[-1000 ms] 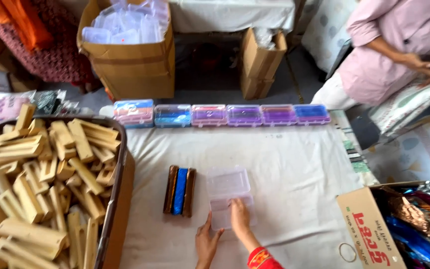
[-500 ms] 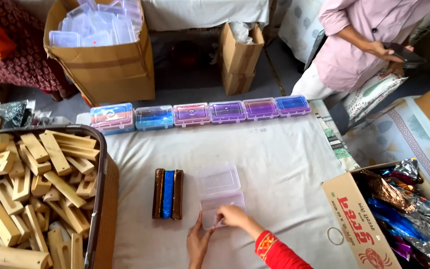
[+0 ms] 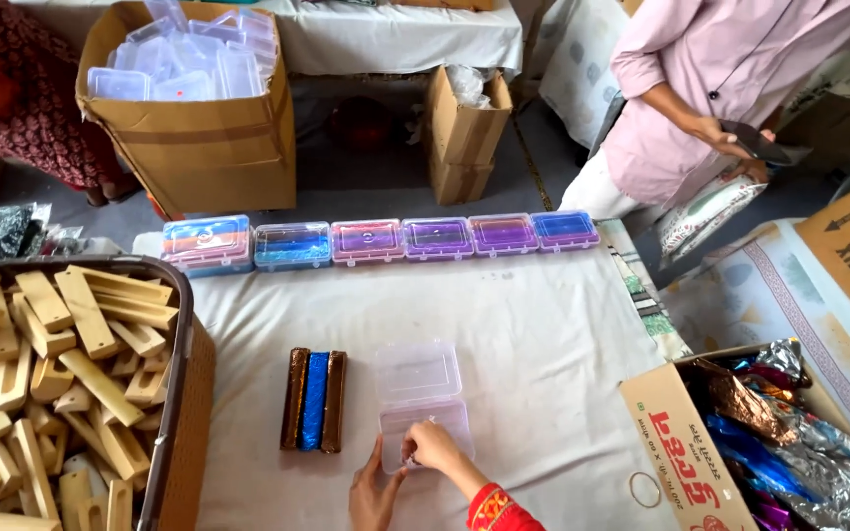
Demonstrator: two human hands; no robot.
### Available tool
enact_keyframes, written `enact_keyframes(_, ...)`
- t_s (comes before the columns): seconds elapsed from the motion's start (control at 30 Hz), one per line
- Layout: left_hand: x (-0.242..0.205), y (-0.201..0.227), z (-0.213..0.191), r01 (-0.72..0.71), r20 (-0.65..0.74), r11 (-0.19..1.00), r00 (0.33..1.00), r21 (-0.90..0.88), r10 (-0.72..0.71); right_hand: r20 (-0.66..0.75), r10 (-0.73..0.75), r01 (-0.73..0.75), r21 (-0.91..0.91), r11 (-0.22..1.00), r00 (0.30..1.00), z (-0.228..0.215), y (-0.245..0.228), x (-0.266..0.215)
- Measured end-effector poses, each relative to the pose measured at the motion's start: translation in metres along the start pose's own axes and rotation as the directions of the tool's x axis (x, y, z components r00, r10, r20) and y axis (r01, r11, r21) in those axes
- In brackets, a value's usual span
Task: The recorder organizes wooden components and small parts into various containers and bins.
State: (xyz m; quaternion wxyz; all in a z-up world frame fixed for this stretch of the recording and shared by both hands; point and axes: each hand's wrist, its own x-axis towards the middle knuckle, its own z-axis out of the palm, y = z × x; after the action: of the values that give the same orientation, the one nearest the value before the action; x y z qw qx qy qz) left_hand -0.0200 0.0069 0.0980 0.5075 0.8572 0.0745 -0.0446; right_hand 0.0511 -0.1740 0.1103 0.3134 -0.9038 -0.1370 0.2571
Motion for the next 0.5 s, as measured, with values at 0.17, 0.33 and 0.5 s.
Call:
enact_keyframes(0.17,0.007,-0.023,0.011,0.028,0.084,0.994,0.996,0.110,-0.037,-0.354,0.030,0.033,0.171,0.985,0.935,0.019,-0.004,-0.021)
enact_keyframes(0.33,0.027,-0.048,0.024,-0.162,0.166,0.984,0.975,0.069,0.148,-0.577,0.004,0.114,0.168,0.979,0.817,0.028,0.007,-0.014)
enact_keyframes(0.5,0.005,0.000,0.001,0.048,0.097,0.993,0.994,0.108,-0.059,-0.478,0.197,-0.076,0.259,0.963,0.856,0.022,-0.010,-0.020)
